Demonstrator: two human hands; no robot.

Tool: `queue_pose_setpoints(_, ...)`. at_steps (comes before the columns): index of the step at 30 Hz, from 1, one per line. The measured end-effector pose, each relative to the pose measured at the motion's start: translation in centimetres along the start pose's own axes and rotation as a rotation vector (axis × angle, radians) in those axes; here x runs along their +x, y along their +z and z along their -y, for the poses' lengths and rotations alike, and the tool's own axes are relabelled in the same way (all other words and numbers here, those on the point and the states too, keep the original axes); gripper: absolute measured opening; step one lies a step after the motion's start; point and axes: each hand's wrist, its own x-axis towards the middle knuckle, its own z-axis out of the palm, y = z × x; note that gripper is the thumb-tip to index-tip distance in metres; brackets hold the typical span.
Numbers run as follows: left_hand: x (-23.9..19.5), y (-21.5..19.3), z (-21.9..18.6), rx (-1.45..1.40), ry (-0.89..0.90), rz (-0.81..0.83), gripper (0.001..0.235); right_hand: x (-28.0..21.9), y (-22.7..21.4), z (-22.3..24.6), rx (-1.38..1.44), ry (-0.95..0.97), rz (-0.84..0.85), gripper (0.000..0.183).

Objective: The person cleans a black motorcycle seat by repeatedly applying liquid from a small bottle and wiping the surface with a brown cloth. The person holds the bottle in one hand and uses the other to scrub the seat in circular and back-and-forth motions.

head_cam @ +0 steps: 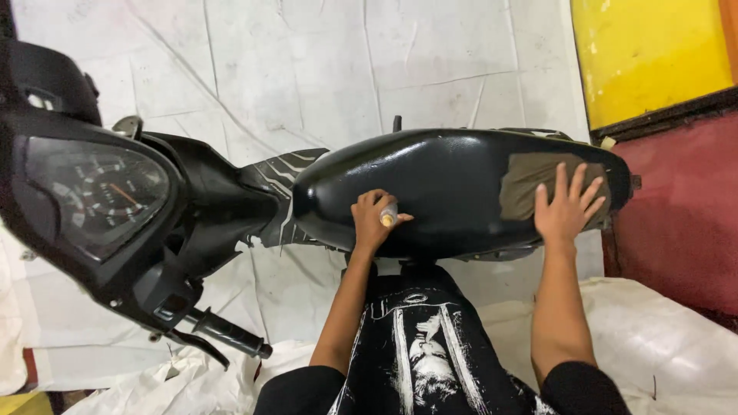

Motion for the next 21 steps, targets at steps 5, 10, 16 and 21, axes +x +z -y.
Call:
queue_pose_setpoints(5,-0.1,1.1,0.2,0.170,-0.025,-0.073,0.048,-1.2,0.7,6.8,-0.137,-0.037,-0.068,0.054)
queue_pose_setpoints(10,0.5,1.7,0.4,0.223,-0.025,-0.096,0.048,-2.4,0.5,1.3,0.005,-0.298,0.154,0.055)
queue_pose_setpoints(16,0.3,1.9,0.3,0.253,-0.065,-0.076,0.051,2.1,0.0,-2.8,0.045,0.128,0.055,0.057)
queue_pose_setpoints(21,0.0,2.2,0.4,0.278,-0.090,-0.109,0.048,-3.3,0.1,5.2,-0.006,-0.190,-0.015,0.059)
